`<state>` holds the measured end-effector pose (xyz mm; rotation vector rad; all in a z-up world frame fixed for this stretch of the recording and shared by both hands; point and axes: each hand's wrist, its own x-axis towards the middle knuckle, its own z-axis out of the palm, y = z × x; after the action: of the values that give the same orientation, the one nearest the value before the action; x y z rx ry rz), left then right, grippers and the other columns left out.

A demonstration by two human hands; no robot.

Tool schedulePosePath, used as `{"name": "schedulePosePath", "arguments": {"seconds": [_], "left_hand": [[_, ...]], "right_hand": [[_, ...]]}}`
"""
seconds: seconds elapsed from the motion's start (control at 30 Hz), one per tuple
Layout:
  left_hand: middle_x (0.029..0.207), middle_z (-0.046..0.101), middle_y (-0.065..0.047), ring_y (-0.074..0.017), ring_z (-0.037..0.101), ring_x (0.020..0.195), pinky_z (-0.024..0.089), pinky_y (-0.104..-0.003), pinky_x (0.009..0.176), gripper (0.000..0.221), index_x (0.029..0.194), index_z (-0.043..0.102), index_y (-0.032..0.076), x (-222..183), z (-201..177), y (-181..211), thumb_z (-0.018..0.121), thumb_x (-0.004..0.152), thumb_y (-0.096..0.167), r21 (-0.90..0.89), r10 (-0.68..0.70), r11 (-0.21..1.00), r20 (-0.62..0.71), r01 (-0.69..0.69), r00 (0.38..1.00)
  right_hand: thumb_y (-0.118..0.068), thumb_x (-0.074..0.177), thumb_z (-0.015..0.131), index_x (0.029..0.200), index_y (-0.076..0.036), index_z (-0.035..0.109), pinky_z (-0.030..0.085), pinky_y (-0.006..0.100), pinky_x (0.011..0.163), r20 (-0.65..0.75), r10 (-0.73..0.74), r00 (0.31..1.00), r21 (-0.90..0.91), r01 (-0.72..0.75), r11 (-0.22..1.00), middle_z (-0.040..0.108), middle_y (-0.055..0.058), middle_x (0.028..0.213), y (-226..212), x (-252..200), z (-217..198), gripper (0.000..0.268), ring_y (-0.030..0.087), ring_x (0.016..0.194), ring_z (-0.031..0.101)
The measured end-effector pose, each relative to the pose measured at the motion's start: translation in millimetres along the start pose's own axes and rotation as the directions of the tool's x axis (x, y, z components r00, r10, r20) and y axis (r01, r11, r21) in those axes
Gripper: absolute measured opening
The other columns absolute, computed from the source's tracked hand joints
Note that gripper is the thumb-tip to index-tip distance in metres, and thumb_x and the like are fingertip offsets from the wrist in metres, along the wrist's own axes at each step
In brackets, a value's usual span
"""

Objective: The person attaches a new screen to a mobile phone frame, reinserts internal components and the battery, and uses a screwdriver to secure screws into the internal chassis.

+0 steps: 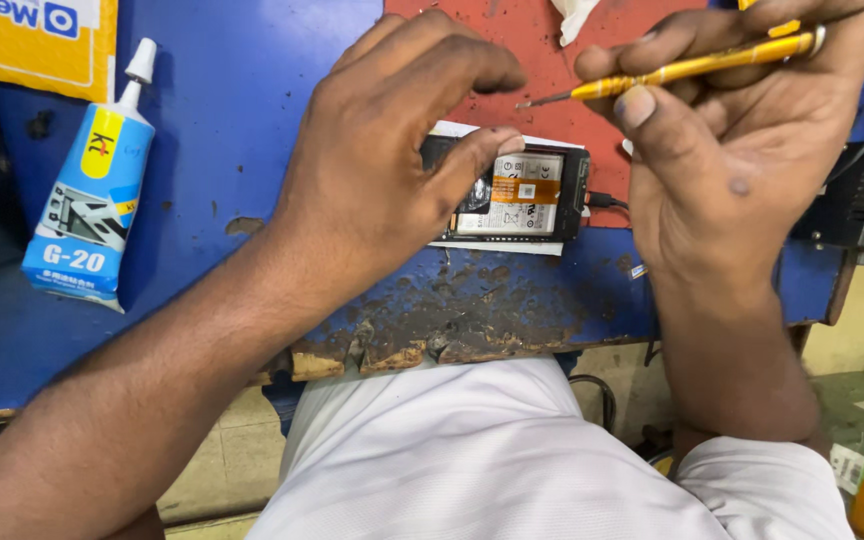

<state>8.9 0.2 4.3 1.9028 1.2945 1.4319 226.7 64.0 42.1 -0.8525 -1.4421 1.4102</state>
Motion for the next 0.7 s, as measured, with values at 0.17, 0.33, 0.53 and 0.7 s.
{"name": "schedulePosePath", "arguments": {"seconds": [0.17, 0.33, 0.53, 0.7], "left_hand": [[0.1, 0.065, -0.007, -0.0259, 0.062, 0.094, 0.05, -0.041, 0.084, 0.018, 0.106, 0.065, 0.004, 0.3, 2.8, 2.1, 0.08, 0.096, 0.004, -0.043, -0.019, 0.999, 0.044, 0.021, 0.999], [0.095, 0.061, -0.007, -0.027, 0.059, 0.091, 0.047, -0.042, 0.084, 0.02, 0.103, 0.064, 0.005, -0.9, 2.2, 2.7, 0.083, 0.096, 0.007, 0.067, 0.037, 0.997, 0.043, -0.04, 0.998], [0.099, 0.058, -0.009, -0.0284, 0.057, 0.098, 0.047, -0.043, 0.091, 0.017, 0.1, 0.062, 0.003, -5.7, 7.4, 1.9, 0.078, 0.094, 0.005, 0.133, 0.085, 0.987, 0.056, -0.092, 0.995], [0.099, 0.057, -0.01, -0.0287, 0.056, 0.096, 0.047, -0.043, 0.091, 0.018, 0.103, 0.063, 0.003, -8.0, 13.9, 3.5, 0.08, 0.097, 0.007, 0.139, 0.083, 0.986, 0.073, -0.093, 0.994]], "right_hand": [[0.007, 0.103, 0.074, 0.125, -0.009, 0.033, 0.063, 0.045, 0.099, 0.026, 0.016, 1.0, -0.098, -0.013, 0.995, 0.065, 0.016, 0.099, 2.9, -10.0, -10.0, 0.049, 0.022, 0.097, 0.072], [0.007, 0.111, 0.071, 0.125, -0.006, 0.032, 0.065, 0.039, 0.096, 0.135, -0.098, 0.986, -0.288, 0.134, 0.948, 0.065, 0.017, 0.108, -5.9, -20.8, -9.3, 0.043, 0.023, 0.1, 0.074], [0.014, 0.108, 0.062, 0.12, 0.004, 0.03, 0.068, 0.04, 0.095, 0.379, -0.231, 0.896, -0.554, 0.42, 0.719, 0.066, 0.027, 0.113, -11.5, -22.9, -7.0, 0.036, 0.032, 0.103, 0.075], [0.02, 0.103, 0.065, 0.117, 0.008, 0.033, 0.066, 0.038, 0.086, 0.412, -0.214, 0.886, -0.628, 0.446, 0.637, 0.067, 0.032, 0.106, -13.8, -25.5, -8.9, 0.037, 0.035, 0.097, 0.074]]}}
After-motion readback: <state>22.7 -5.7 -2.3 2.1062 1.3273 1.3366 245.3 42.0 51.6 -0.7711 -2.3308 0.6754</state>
